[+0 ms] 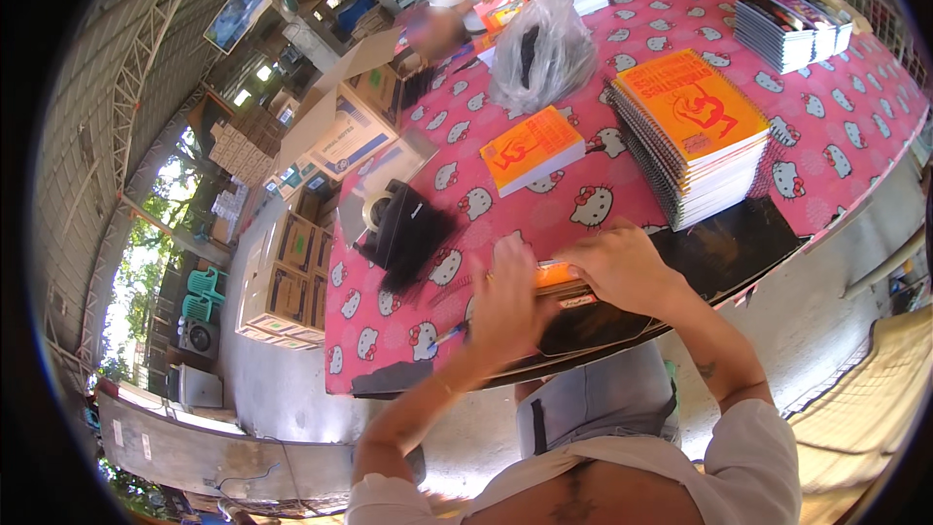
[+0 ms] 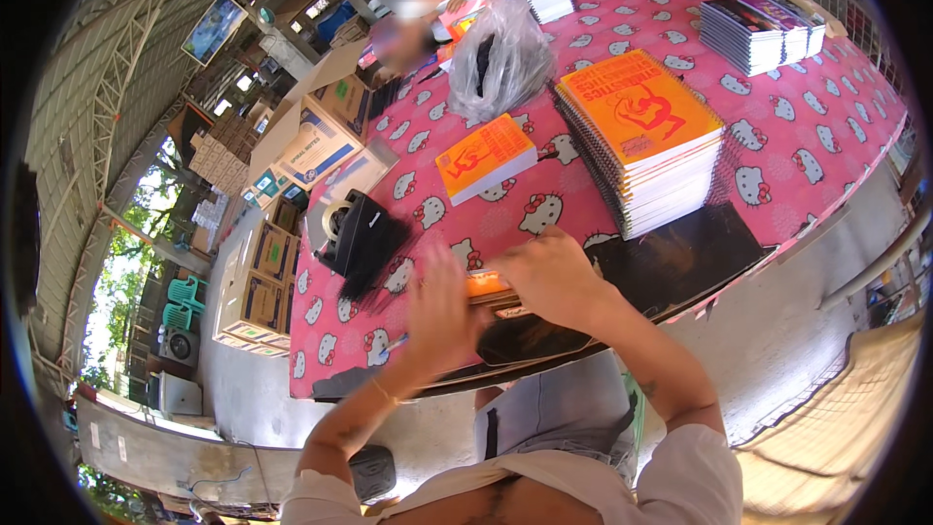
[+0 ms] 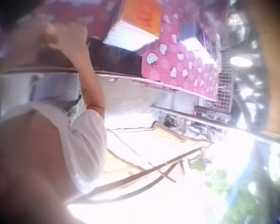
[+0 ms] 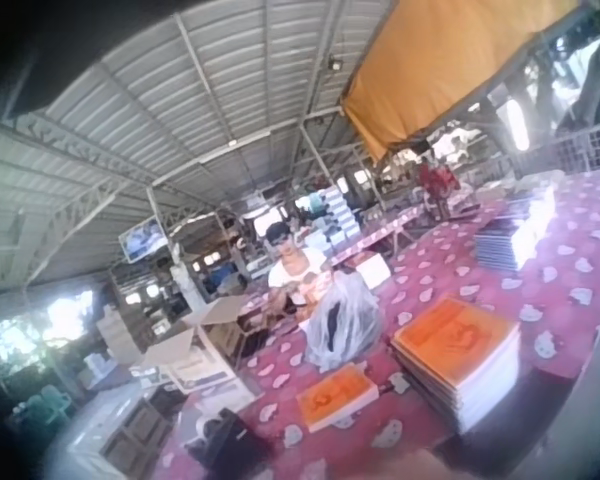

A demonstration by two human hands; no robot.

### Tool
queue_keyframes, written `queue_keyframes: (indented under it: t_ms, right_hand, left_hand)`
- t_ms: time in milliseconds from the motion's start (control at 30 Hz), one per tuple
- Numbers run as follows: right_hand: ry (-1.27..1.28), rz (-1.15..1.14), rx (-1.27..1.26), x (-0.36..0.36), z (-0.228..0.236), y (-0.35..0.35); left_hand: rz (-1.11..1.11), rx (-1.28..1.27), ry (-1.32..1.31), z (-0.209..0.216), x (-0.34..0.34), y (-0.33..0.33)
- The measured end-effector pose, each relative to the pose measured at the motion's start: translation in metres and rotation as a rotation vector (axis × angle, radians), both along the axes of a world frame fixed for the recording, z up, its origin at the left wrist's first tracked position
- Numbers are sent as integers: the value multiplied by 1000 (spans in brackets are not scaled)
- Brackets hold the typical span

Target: The person folds orange book covers by hand and places them one at a time onto a stack of books on a table.

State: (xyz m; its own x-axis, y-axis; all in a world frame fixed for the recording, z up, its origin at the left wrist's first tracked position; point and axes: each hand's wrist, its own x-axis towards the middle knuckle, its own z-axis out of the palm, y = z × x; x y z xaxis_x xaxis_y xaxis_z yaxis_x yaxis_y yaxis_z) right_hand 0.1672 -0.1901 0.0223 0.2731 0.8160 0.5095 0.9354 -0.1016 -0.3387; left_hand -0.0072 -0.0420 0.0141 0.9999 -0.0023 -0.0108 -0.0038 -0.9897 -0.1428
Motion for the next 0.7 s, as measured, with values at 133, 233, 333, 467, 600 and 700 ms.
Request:
queue_keyframes:
  t_ms: [133, 233, 333, 467, 600, 700]
  right_hand:
    - [-44, 11, -38, -1, 2, 1]
    - [-14, -58, 80, -5, 4, -6]
    - [177, -139, 370, 3, 14, -34]
    - [1203, 189, 330, 10, -49, -31]
    - [1098, 162, 436, 2, -65, -13]
    - [954, 104, 415, -2, -55, -9]
  left_hand:
    - [-69, 112, -400, 7, 28, 32]
    - [4, 144, -343, 0, 20, 20]
    - [-273, -29, -357, -46, -17, 2]
    - [19, 260, -460, 18, 59, 31]
    - [-349, 59, -298, -52, -4, 3]
    - [-103, 170, -399, 14, 51, 24]
